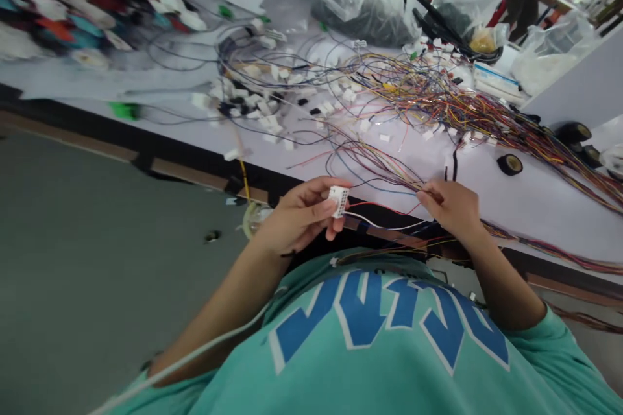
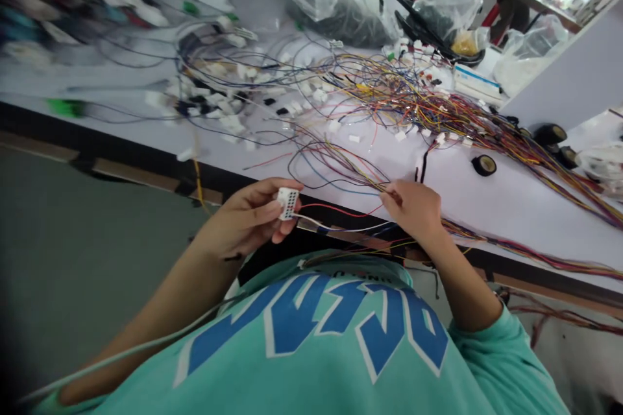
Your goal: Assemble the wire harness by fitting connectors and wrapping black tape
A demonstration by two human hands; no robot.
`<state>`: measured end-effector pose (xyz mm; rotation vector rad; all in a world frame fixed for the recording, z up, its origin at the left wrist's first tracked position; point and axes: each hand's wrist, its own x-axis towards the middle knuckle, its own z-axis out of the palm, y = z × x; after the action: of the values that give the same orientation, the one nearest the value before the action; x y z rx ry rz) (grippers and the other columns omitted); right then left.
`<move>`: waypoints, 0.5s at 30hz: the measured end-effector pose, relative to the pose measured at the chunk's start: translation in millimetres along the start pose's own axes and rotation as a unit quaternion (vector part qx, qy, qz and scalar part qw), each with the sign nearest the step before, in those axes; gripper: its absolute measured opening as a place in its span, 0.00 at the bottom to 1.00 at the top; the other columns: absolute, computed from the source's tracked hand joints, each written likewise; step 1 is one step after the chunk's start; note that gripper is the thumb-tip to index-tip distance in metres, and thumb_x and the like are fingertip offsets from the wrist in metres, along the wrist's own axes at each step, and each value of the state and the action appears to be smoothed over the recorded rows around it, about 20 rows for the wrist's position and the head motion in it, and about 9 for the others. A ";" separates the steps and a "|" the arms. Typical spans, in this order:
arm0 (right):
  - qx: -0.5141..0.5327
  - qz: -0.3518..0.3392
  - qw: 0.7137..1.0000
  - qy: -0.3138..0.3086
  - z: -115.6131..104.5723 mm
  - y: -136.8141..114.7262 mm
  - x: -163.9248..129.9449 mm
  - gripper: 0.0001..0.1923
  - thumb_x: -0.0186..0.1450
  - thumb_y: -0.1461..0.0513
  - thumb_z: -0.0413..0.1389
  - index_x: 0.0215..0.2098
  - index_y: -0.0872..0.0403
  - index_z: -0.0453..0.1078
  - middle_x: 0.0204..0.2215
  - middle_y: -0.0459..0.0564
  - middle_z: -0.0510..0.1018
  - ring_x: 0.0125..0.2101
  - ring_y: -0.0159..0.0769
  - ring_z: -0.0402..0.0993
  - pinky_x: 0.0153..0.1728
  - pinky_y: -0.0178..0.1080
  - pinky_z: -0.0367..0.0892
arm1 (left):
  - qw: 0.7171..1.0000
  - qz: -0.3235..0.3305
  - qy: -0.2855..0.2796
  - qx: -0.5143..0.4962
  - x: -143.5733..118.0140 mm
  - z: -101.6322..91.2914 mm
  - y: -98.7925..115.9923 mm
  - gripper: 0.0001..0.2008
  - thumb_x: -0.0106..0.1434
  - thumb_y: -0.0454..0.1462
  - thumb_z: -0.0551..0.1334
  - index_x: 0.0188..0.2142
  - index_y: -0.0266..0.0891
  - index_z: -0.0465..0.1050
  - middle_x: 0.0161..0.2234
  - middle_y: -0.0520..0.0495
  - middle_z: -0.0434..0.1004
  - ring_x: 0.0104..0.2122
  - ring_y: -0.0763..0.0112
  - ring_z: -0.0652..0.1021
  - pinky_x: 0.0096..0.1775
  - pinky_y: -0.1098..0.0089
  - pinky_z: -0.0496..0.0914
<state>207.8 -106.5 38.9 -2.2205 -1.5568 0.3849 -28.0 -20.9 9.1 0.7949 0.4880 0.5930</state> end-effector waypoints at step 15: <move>0.243 -0.131 0.953 -0.126 9.2 -88.0 46.3 0.05 0.54 0.64 0.52 0.27 0.55 0.69 0.23 0.44 0.74 0.24 0.27 0.67 0.28 0.33 0.62 | 0.998 0.040 0.021 -0.033 4.1 -3.5 -6.2 0.17 0.47 0.36 0.69 0.37 0.35 0.72 0.17 0.53 0.72 0.17 0.75 0.73 0.16 0.79 0.68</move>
<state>146.6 -35.0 72.5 -1.6146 -1.6368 0.8892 -25.3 -19.9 1.4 0.7431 0.4743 0.6969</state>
